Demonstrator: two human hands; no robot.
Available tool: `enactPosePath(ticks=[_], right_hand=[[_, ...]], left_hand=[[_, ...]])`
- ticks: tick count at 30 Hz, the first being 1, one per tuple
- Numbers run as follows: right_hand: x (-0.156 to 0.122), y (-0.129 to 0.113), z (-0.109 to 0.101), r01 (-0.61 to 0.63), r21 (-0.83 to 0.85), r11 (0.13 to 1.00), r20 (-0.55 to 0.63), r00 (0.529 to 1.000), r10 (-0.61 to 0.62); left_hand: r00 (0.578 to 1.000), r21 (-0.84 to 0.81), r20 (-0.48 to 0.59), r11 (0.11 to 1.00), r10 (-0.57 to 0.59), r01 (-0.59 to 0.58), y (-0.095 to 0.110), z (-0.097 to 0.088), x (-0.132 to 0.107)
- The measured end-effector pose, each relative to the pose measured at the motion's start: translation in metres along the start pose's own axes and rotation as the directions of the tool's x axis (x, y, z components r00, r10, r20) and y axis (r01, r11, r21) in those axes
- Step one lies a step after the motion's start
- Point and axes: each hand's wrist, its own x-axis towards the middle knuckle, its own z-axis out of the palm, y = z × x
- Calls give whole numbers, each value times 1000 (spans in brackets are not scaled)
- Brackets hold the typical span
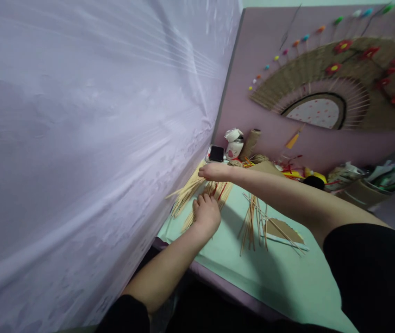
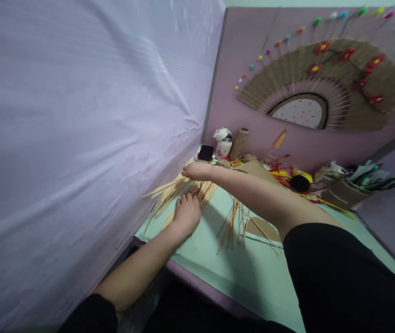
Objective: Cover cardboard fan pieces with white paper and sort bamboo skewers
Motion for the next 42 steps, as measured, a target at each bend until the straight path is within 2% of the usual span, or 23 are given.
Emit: enactPosePath(ticks=[2, 4, 7, 9, 11, 14, 18, 20, 22, 24, 28, 31, 34, 37, 39, 40, 41, 42], right_hand=[[-7, 5, -10, -35, 44, 998, -134, 990, 40], [-15, 10, -18, -68, 114, 991, -285, 954, 98], [-28, 15, -26, -85, 246, 965, -495, 846, 201], [-37, 17, -29, -70, 327, 942, -591, 763, 262], [-48, 18, -31, -46, 375, 926, -648, 701, 297], [-68, 18, -32, -30, 390, 920, -690, 653, 313], [-102, 15, -31, -42, 432, 901, -703, 611, 365], [-119, 11, -29, -44, 451, 892, -703, 598, 385], [-135, 5, -27, -51, 460, 887, -699, 596, 396], [-148, -1, -24, -69, 463, 884, -687, 602, 407], [-169, -12, -19, -146, 465, 873, -661, 599, 452], [-177, -17, -10, -235, 448, 863, -609, 626, 487], [-179, -19, 4, -225, 439, 870, -586, 662, 467], [-179, -22, 16, -127, 451, 883, -619, 668, 413], [-180, -26, 21, -83, 431, 899, -654, 658, 374], [-180, -29, 23, -78, 397, 915, -675, 650, 349], [-180, -31, 24, -85, 344, 935, -696, 645, 315], [-179, -34, 24, -100, 275, 956, -715, 644, 273]], left_hand=[[1000, 14, -2, 1000, 13, -13, -1, -1, 1], [1000, 26, 6, 1000, 15, -15, -4, -1, 4], [1000, 53, 28, 999, -5, 4, -9, -5, 9], [999, 66, 39, 998, -21, 18, -13, -10, 11], [998, 70, 57, 997, -36, 32, -16, -17, 11], [997, 87, 61, 996, -39, 34, -14, -25, 9], [996, 87, -9, 993, 86, -85, 1, -22, 8], [985, 68, 26, 983, 171, -172, 8, -15, 11], [977, 48, 88, 979, 195, -200, 13, -8, 15], [982, 46, 117, 987, 148, -154, 15, -3, 22], [995, 108, 102, 994, -19, 8, 9, 1, 38], [994, 145, 88, 988, -70, 57, 2, -1, 48], [994, 160, 106, 987, -19, 1, -5, -3, 52], [991, 129, 122, 989, 58, -73, -8, -7, 48], [992, 37, 83, 994, 98, -101, -6, -12, 45], [993, -69, 51, 992, 111, -108, -2, -16, 43], [994, -227, 27, 969, 108, -99, 2, -21, 43], [994, -426, 22, 900, 108, -88, 8, -26, 43]])
